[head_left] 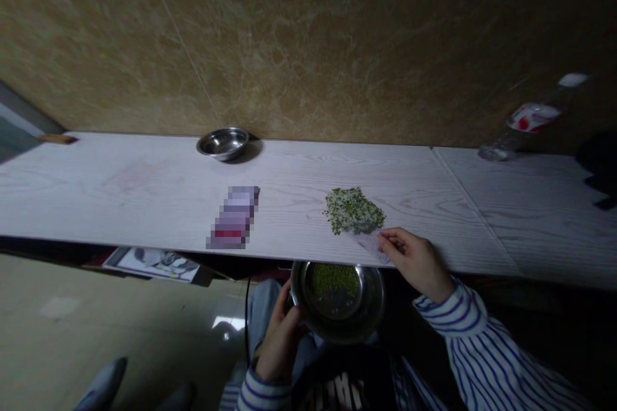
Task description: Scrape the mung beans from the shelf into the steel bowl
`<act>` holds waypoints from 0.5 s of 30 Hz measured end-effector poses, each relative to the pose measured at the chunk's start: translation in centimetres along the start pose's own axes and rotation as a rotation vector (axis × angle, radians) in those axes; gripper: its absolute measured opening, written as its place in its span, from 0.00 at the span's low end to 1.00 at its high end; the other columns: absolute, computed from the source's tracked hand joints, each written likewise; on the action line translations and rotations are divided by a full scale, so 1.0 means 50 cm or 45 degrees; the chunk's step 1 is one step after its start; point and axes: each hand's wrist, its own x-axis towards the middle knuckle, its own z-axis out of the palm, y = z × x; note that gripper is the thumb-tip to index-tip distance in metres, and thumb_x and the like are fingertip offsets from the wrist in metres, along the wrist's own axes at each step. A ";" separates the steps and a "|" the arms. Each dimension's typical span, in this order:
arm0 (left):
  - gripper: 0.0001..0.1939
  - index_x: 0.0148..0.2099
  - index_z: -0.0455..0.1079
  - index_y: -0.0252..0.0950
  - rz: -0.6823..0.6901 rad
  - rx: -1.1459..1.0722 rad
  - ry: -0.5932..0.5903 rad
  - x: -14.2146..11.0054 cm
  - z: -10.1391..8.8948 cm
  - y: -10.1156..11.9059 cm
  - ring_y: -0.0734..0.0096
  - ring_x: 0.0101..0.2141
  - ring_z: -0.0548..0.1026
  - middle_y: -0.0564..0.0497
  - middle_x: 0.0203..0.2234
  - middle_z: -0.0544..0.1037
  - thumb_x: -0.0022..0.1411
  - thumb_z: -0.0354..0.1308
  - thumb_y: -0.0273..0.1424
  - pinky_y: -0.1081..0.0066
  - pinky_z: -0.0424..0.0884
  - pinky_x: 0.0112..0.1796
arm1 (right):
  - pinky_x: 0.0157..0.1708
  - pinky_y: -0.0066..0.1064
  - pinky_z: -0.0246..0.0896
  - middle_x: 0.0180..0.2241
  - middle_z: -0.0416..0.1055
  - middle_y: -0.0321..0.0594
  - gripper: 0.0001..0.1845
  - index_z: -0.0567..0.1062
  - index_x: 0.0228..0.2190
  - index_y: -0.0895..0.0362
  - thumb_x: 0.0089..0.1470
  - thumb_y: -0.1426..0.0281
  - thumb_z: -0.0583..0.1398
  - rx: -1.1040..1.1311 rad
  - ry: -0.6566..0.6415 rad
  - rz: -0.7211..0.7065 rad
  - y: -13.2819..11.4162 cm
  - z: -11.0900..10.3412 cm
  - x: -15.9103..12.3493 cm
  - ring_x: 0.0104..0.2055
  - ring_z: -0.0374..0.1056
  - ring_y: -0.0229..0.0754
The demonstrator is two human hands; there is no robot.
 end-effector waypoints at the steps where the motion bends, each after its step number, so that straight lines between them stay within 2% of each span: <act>1: 0.35 0.57 0.66 0.39 -0.007 0.006 0.007 0.000 -0.001 0.000 0.59 0.38 0.76 0.43 0.44 0.78 0.43 0.65 0.30 0.68 0.72 0.31 | 0.29 0.32 0.70 0.27 0.78 0.41 0.11 0.75 0.34 0.55 0.55 0.61 0.57 -0.005 0.002 0.000 0.000 0.001 0.001 0.29 0.75 0.44; 8: 0.35 0.58 0.65 0.38 -0.023 0.038 0.054 -0.005 0.002 0.006 0.59 0.38 0.76 0.44 0.44 0.78 0.45 0.64 0.30 0.67 0.72 0.32 | 0.29 0.31 0.70 0.27 0.78 0.40 0.10 0.76 0.33 0.54 0.54 0.63 0.58 -0.027 -0.016 -0.048 -0.009 0.002 0.000 0.29 0.75 0.43; 12: 0.36 0.58 0.64 0.39 -0.023 0.030 0.041 -0.004 0.002 0.006 0.63 0.35 0.76 0.46 0.42 0.79 0.44 0.64 0.29 0.70 0.70 0.29 | 0.30 0.31 0.69 0.27 0.78 0.40 0.10 0.75 0.34 0.55 0.55 0.62 0.57 0.001 -0.046 -0.047 -0.009 0.003 -0.002 0.30 0.75 0.43; 15: 0.35 0.57 0.66 0.40 -0.022 0.037 0.047 -0.003 0.002 0.007 0.61 0.37 0.76 0.46 0.43 0.78 0.43 0.64 0.29 0.72 0.68 0.27 | 0.30 0.31 0.69 0.28 0.78 0.40 0.11 0.75 0.34 0.55 0.55 0.62 0.57 0.006 -0.037 -0.029 -0.008 0.003 0.001 0.30 0.75 0.43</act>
